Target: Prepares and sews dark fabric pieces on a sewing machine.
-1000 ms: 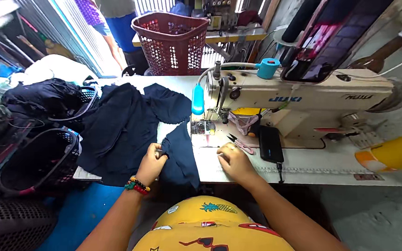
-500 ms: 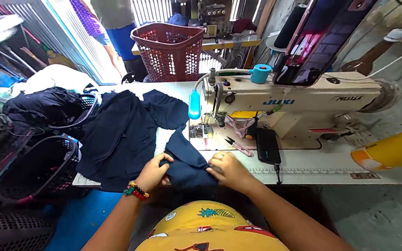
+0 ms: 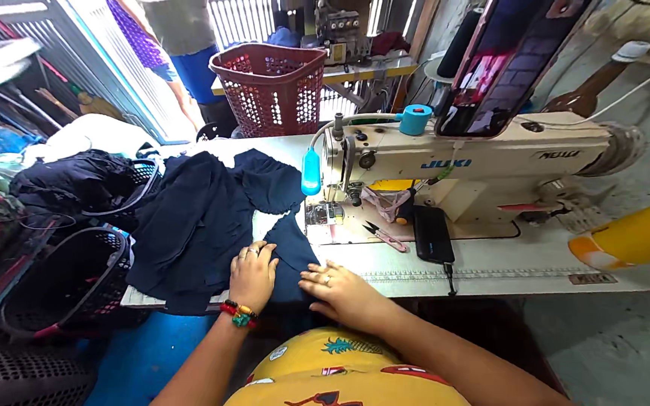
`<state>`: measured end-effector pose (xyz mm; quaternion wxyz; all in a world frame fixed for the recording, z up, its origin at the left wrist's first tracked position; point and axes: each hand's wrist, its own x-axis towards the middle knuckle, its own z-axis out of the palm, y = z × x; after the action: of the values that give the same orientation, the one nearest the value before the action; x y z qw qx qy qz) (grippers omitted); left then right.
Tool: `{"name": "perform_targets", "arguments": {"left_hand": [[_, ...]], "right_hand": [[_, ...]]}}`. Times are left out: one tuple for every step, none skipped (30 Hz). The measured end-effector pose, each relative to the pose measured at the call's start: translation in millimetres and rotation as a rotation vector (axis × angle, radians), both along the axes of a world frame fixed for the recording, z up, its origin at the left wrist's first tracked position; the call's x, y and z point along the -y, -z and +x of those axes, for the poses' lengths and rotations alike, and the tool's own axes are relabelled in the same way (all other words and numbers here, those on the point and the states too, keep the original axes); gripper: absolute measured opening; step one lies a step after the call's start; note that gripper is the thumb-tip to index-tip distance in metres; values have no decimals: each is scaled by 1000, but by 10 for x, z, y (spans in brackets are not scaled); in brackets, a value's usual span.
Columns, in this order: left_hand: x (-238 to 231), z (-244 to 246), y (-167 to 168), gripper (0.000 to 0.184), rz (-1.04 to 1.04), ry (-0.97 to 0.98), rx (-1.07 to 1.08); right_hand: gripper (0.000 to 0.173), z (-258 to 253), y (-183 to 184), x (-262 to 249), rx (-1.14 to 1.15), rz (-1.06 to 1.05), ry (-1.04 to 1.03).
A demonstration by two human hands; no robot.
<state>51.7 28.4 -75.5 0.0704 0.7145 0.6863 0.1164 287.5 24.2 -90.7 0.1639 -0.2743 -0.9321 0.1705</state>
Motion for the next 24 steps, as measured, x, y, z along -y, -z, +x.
{"name": "perform_targets", "arguments": {"left_hand": [[64,0,22,35,34,8,-15],[120,-7,17,35,41,18,-17],[157,-16,8,34,49,28,-12],[167,-32,15,34,80,42,-11],[153,-45,23,34,130,59,-12],[125,-45,23,33,178,76,-9],[92,-25,13,32,205,91,-5],[47,18,-4,30,221,111,4],[-5,79,-24,29,220,135,15],[-51,149,-37,27,196,156,28],[-91,218,-36,27,162,167,42],[-120,274,-15,30,131,167,58],[-126,308,23,34,97,160,84],[-114,317,71,38,76,154,112],[-91,303,121,40,79,159,128],[-69,277,167,40,93,170,133],[-50,249,189,39,103,183,128],[-38,222,200,37,117,201,114],[-30,202,208,32,132,223,95],[-20,187,214,28,150,249,74],[-2,175,211,25,166,275,59],[29,162,212,23,179,295,51],[57,154,215,22,192,313,54],[72,149,218,22,212,329,61]], "right_hand": [[39,99,47,-59,16,73,81],[40,193,84,-112,30,146,163],[42,261,90,-155,38,199,243],[43,285,70,-182,38,250,314],[42,250,43,-179,8,310,368],[37,165,17,-145,-49,355,387],[33,60,-12,-88,-110,351,351],[30,-41,-44,-28,-155,290,266],[30,-119,-76,13,-165,184,160],[33,-171,-96,28,-148,59,63],[37,-199,-96,13,-115,-36,10],[40,-197,-77,-22,-76,-98,0],[44,-161,-49,-64,-38,-138,23],[46,-98,-22,-113,-2,-153,73],[49,-13,-3,-164,33,-150,146],[52,86,1,-216,75,-141,241],[54,183,-7,-263,122,-134,351],[56,255,-15,-295,149,-114,462],[54,284,-8,-298,134,-64,552],[48,259,-1,-259,81,10,590],[40,184,12,-190,1,89,554],[34,76,26,-105,-97,133,454],[31,-31,20,-36,-168,105,315],[33,-105,-5,-17,-174,15,177]]}}
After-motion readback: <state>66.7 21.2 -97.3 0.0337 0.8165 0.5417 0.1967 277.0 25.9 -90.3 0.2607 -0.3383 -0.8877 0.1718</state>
